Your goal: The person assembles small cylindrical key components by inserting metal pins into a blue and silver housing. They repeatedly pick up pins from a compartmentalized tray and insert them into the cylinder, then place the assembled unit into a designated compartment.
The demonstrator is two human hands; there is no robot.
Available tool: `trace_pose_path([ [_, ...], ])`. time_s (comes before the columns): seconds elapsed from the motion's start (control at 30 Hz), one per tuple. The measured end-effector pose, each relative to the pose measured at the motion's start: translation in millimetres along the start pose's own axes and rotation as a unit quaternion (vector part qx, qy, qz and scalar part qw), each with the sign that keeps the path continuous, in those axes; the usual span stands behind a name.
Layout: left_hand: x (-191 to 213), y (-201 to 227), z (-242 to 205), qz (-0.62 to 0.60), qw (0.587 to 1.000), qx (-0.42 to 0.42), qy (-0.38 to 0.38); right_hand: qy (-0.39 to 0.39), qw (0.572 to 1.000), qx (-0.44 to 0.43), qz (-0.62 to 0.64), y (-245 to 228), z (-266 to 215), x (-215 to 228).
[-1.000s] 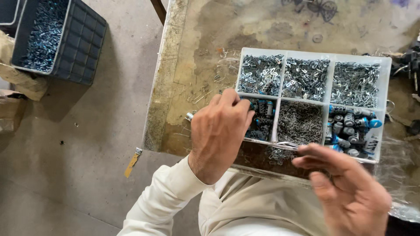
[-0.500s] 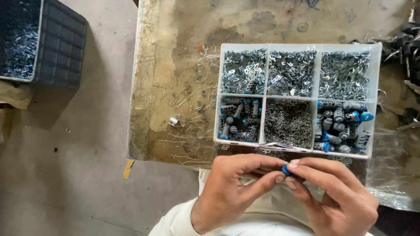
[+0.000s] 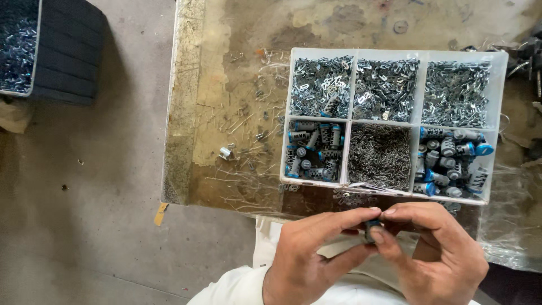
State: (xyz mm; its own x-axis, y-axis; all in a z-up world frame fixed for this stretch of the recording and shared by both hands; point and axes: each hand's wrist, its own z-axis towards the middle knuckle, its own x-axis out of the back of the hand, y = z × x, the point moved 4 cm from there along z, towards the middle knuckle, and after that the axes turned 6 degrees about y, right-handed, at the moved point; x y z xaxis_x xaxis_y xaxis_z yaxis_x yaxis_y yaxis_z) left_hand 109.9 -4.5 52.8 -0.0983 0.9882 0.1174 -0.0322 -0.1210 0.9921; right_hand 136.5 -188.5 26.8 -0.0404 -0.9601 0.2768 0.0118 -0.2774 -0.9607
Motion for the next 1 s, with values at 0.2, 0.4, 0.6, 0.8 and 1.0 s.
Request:
trace_pose_path([
  [0.2,3,1,1,-0.012,0.999,0.043,-0.016,-0.031,0.995,0.085,-0.033,-38,24,-6],
  [0.4,25,13,53,0.096,0.991,-0.083,-0.046,-0.070,0.852,0.307,-0.418,-74,78,-8],
  [0.6,22,23,104,0.173,0.970,-0.152,-0.074,-0.074,0.850,0.305,-0.424,-78,88,-31],
  [0.8,7,6,118,0.177,0.969,-0.133,-0.113,-0.010,0.940,0.180,-0.290,-61,81,-13],
  [1.0,10,-2,116,0.162,0.969,-0.123,-0.141,0.003,0.959,0.133,-0.249,-51,80,-8],
])
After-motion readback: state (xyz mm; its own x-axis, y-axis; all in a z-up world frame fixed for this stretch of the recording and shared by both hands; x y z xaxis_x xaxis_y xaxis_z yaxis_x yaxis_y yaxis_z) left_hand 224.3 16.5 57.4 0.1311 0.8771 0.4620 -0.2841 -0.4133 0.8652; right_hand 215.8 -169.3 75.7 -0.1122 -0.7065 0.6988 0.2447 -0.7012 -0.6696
